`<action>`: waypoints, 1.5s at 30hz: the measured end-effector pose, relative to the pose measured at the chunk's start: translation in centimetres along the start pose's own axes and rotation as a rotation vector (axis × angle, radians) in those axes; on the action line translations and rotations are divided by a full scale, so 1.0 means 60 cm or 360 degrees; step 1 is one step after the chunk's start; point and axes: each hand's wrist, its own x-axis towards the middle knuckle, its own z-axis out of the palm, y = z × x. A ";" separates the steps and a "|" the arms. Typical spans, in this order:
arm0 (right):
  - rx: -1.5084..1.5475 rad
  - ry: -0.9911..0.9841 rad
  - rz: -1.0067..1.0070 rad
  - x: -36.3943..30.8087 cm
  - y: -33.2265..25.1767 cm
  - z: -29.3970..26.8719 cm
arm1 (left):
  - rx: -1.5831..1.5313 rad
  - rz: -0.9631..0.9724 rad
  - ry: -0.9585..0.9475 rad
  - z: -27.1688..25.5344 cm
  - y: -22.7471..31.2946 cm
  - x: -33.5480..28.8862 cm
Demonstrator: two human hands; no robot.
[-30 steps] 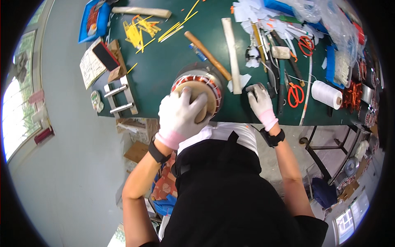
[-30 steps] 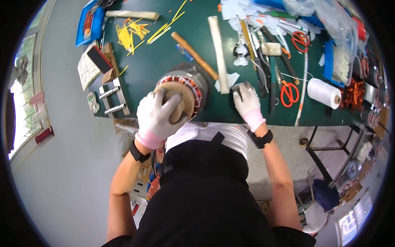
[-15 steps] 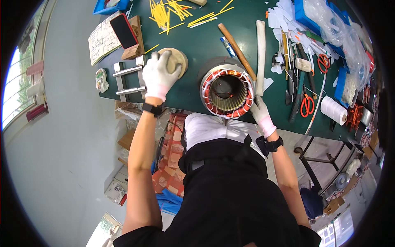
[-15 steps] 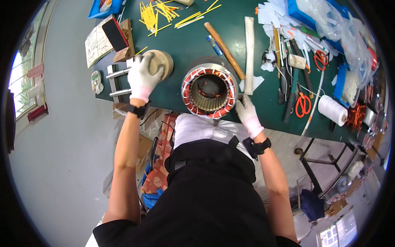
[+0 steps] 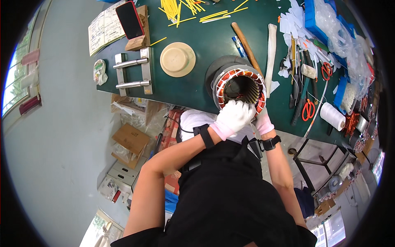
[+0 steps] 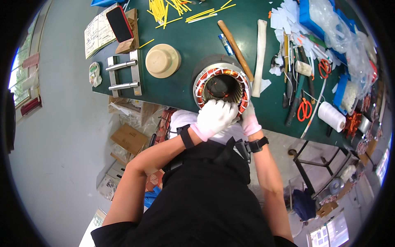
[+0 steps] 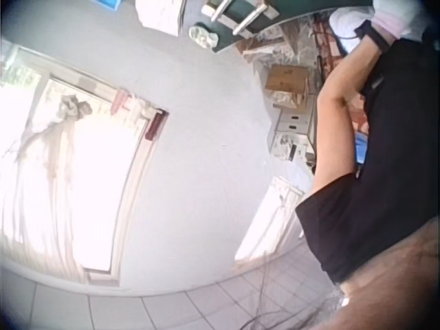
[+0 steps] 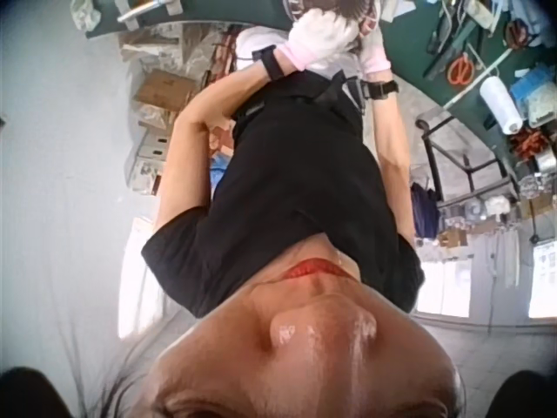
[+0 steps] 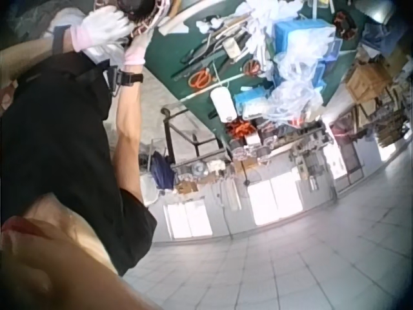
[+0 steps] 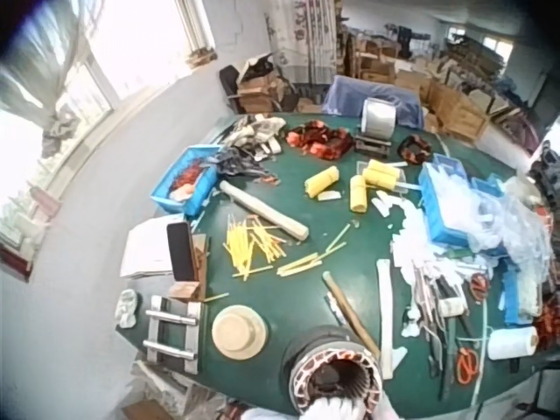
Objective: The person secures the motor stator coils by threading and tying white cord around them, using pliers to pull the cord tight and shears to trim it. They then use a mallet and a wooden block to hammer the coils into place before finishing the lacing.
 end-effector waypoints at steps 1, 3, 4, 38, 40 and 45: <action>0.0148 0.0171 0.0106 -0.005 -0.005 0.018 | 0.0006 0.0081 0.0031 0.001 -0.007 0.000; 0.0027 0.0100 -0.0111 0.023 0.035 -0.011 | -0.0031 0.0124 0.0032 -0.007 -0.022 0.005; -0.0098 0.0026 -0.0319 0.040 0.061 -0.033 | -0.0065 0.0161 0.0029 -0.016 -0.029 0.013; -0.1790 -0.0370 -0.2334 -0.114 -0.073 0.066 | -0.2152 -0.1239 0.0349 -0.169 -0.063 0.012; -0.1622 -0.0117 -0.2166 -0.121 -0.059 0.027 | -0.2481 -0.1317 0.0145 -0.157 -0.046 0.042; -0.1546 0.0094 -0.1876 -0.122 -0.094 -0.035 | -0.0731 0.0193 -0.0740 -0.032 -0.119 0.098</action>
